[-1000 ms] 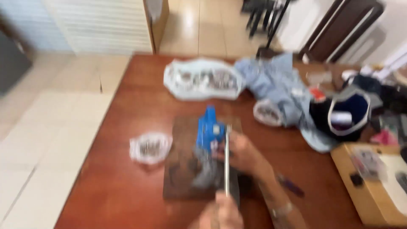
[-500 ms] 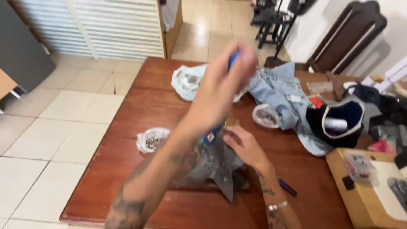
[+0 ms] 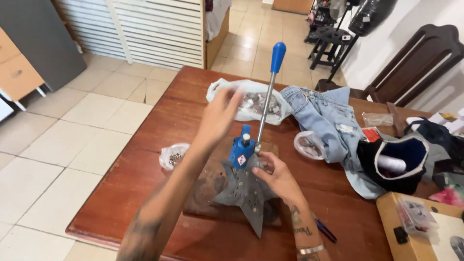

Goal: Attaching metal rivets to a star-shaped fabric patch using a manual hand press.

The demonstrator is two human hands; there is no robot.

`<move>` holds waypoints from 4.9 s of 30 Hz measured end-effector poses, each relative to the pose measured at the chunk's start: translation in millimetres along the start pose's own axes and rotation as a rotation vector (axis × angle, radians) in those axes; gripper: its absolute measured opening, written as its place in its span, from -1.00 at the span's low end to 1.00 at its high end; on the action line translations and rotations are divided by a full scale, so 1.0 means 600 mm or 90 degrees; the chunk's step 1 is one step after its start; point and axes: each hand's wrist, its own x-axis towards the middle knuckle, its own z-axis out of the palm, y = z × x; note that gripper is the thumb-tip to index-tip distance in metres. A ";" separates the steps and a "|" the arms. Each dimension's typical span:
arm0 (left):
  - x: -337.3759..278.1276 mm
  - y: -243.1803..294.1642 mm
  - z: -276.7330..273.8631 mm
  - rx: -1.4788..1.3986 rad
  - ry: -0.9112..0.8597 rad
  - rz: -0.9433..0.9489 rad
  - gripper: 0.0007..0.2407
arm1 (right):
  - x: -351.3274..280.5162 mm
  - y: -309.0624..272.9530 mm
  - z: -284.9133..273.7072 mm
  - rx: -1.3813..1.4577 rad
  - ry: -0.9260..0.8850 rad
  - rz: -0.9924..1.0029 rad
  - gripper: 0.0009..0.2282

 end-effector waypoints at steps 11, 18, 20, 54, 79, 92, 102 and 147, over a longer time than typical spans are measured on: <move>-0.196 -0.229 0.004 -0.210 0.060 -0.284 -0.81 | -0.004 -0.024 0.002 0.120 0.052 0.021 -0.49; -0.231 -0.231 -0.004 -0.304 0.054 -0.304 -0.86 | -0.017 -0.026 -0.006 0.164 0.010 -0.015 -0.47; -0.243 -0.247 -0.006 -0.367 0.047 -0.311 -0.74 | -0.014 -0.018 -0.002 0.163 -0.009 -0.038 -0.47; -0.422 -0.359 -0.113 0.214 0.005 -0.200 -0.76 | 0.004 -0.127 0.214 -0.140 -0.326 -0.390 -0.80; -0.439 -0.318 -0.125 0.126 0.023 -0.195 -0.82 | 0.219 -0.092 0.422 -0.547 0.028 -0.493 -0.93; -0.447 -0.369 -0.121 0.206 0.028 -0.147 -0.78 | -0.053 -0.151 0.264 -0.271 0.238 -0.673 -0.89; -0.440 -0.405 -0.119 0.260 -0.001 -0.240 -0.78 | -0.094 -0.025 0.145 -0.155 0.435 -0.365 -0.84; -0.173 -0.130 0.002 -0.177 0.069 -0.410 -0.72 | -0.052 -0.105 0.086 0.378 0.183 0.236 -0.60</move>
